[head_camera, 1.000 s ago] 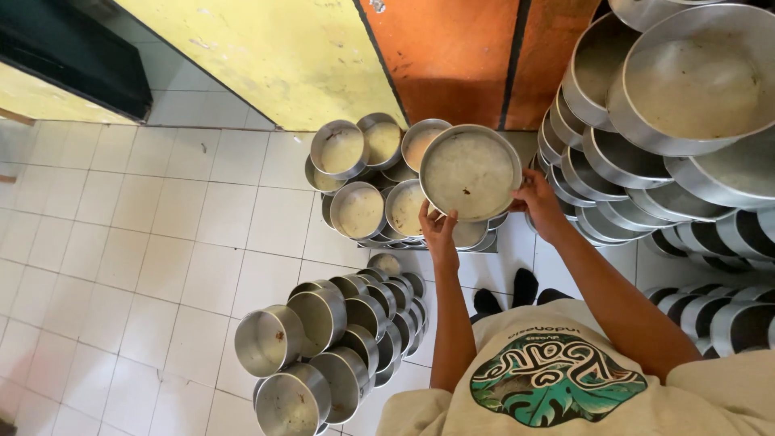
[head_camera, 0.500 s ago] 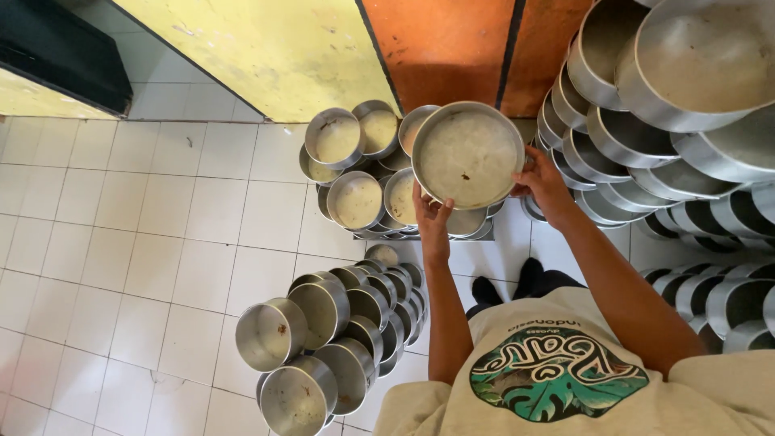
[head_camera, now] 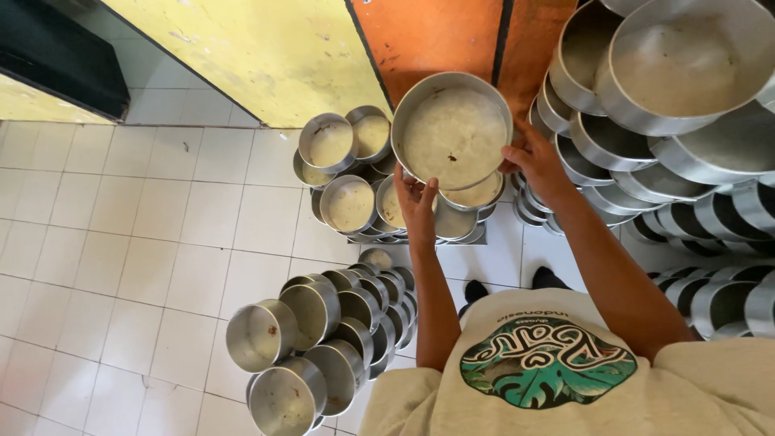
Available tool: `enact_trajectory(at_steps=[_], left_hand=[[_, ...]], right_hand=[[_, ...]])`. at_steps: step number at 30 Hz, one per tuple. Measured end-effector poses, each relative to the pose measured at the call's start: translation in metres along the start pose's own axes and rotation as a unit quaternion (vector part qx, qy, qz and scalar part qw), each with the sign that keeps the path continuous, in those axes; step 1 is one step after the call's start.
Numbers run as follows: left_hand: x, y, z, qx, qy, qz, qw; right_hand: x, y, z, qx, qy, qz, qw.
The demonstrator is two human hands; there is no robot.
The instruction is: Organizing and stacking metal cake tins on the floor of a bakery.
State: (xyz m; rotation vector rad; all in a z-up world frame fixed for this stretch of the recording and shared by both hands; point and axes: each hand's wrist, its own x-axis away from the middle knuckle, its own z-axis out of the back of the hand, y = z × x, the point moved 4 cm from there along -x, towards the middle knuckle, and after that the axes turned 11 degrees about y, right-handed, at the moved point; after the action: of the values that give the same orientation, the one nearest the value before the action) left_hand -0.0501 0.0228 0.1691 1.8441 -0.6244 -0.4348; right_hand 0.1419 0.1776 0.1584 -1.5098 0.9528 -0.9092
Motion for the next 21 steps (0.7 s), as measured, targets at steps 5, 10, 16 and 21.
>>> enact_trajectory(at_steps=[5, 10, 16, 21], left_hand=[[0.003, 0.009, -0.024, -0.017, -0.008, -0.013, 1.0], [0.003, 0.008, -0.046, -0.011, -0.034, -0.014, 0.999], [0.014, 0.029, -0.073, 0.002, -0.058, -0.03, 0.998], [0.025, 0.043, -0.098, -0.016, -0.079, -0.057, 0.995]], right_hand=[[0.001, -0.033, 0.021, 0.03, 0.01, 0.026, 0.999], [0.01, -0.06, 0.042, 0.017, 0.019, 0.034, 0.999], [0.028, -0.087, 0.064, -0.031, -0.006, 0.08, 0.996], [0.032, -0.095, 0.086, -0.051, 0.006, 0.096, 0.994]])
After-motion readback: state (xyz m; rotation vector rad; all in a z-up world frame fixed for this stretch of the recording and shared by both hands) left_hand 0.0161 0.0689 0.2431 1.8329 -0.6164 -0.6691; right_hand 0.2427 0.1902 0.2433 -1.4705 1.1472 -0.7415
